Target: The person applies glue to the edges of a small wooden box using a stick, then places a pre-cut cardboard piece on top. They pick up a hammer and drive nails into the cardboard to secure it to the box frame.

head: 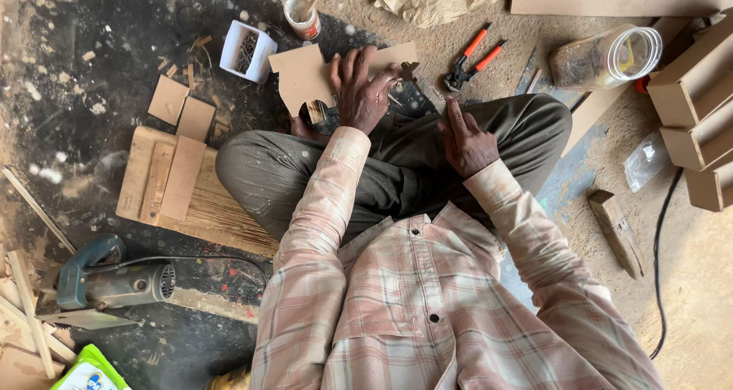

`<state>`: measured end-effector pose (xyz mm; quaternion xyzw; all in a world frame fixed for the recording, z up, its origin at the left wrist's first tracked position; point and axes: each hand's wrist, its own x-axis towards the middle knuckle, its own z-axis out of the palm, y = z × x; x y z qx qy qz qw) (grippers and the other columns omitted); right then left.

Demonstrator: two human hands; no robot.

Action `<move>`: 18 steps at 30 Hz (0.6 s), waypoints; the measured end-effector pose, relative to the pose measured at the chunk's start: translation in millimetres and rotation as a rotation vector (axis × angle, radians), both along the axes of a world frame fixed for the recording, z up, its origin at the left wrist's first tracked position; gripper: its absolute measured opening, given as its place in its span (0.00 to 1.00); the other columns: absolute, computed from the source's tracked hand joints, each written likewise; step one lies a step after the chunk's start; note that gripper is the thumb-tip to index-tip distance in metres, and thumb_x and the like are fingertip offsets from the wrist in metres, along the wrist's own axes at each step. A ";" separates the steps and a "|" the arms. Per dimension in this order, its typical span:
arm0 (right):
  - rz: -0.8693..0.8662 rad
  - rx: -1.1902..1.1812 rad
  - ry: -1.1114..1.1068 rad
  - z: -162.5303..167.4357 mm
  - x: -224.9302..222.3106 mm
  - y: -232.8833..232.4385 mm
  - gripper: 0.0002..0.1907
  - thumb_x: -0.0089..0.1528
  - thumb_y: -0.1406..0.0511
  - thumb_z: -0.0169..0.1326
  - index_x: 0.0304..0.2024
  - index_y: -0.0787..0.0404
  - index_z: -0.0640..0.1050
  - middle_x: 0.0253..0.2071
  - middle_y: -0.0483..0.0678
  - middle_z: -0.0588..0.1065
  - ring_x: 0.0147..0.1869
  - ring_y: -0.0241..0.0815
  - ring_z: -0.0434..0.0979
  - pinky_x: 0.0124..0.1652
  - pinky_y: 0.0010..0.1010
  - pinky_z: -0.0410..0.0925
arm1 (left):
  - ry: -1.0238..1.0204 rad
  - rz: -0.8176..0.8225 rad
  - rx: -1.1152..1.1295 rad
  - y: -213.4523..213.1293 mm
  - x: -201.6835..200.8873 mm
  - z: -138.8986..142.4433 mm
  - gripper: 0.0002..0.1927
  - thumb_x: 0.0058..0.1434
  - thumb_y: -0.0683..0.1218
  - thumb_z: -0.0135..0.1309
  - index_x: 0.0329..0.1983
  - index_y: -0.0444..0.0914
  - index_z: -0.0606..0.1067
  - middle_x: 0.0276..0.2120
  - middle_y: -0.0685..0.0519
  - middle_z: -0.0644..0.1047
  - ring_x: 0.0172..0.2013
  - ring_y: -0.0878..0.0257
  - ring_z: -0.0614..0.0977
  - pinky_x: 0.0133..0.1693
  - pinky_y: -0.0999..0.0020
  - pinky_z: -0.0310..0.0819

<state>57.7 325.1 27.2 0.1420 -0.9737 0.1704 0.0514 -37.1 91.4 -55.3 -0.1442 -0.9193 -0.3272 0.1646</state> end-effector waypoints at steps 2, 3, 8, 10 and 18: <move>-0.010 0.024 0.000 -0.1 -3.3 1.2 0.29 0.69 0.64 0.55 0.71 0.63 0.65 0.39 0.57 0.77 0.30 0.55 0.79 0.26 0.44 0.71 | 0.012 -0.006 0.003 1.5 -2.3 -1.0 0.16 0.57 0.41 0.65 0.48 0.52 0.83 0.63 0.50 0.70 0.65 0.47 0.67 0.69 0.37 0.47; -0.029 -0.031 -0.009 -1.0 -3.5 -0.3 0.29 0.69 0.66 0.55 0.72 0.64 0.65 0.39 0.57 0.77 0.32 0.56 0.79 0.28 0.44 0.72 | -0.001 -0.003 -0.007 0.3 -2.2 -1.8 0.15 0.58 0.41 0.65 0.46 0.52 0.83 0.63 0.51 0.70 0.66 0.47 0.67 0.70 0.37 0.47; -0.088 -0.305 0.076 -8.3 7.1 -1.5 0.27 0.72 0.67 0.57 0.70 0.68 0.66 0.51 0.64 0.78 0.51 0.61 0.83 0.45 0.42 0.76 | 0.007 -0.019 0.022 -6.7 2.2 -10.0 0.18 0.62 0.44 0.63 0.55 0.52 0.78 0.67 0.47 0.67 0.68 0.44 0.65 0.70 0.37 0.47; -0.157 -0.412 -0.029 -13.4 7.7 2.0 0.26 0.72 0.67 0.56 0.70 0.70 0.67 0.54 0.67 0.77 0.55 0.62 0.82 0.50 0.42 0.75 | 0.081 -0.042 0.022 -13.0 0.4 -11.6 0.26 0.64 0.41 0.59 0.66 0.50 0.74 0.69 0.43 0.65 0.70 0.42 0.62 0.70 0.39 0.48; -0.239 -0.509 -0.058 -25.3 6.2 6.7 0.26 0.74 0.65 0.54 0.70 0.71 0.65 0.61 0.70 0.74 0.64 0.62 0.78 0.59 0.42 0.72 | -0.173 0.066 -0.084 -63.2 4.5 24.9 0.24 0.64 0.38 0.58 0.65 0.37 0.72 0.63 0.47 0.73 0.63 0.50 0.74 0.63 0.48 0.64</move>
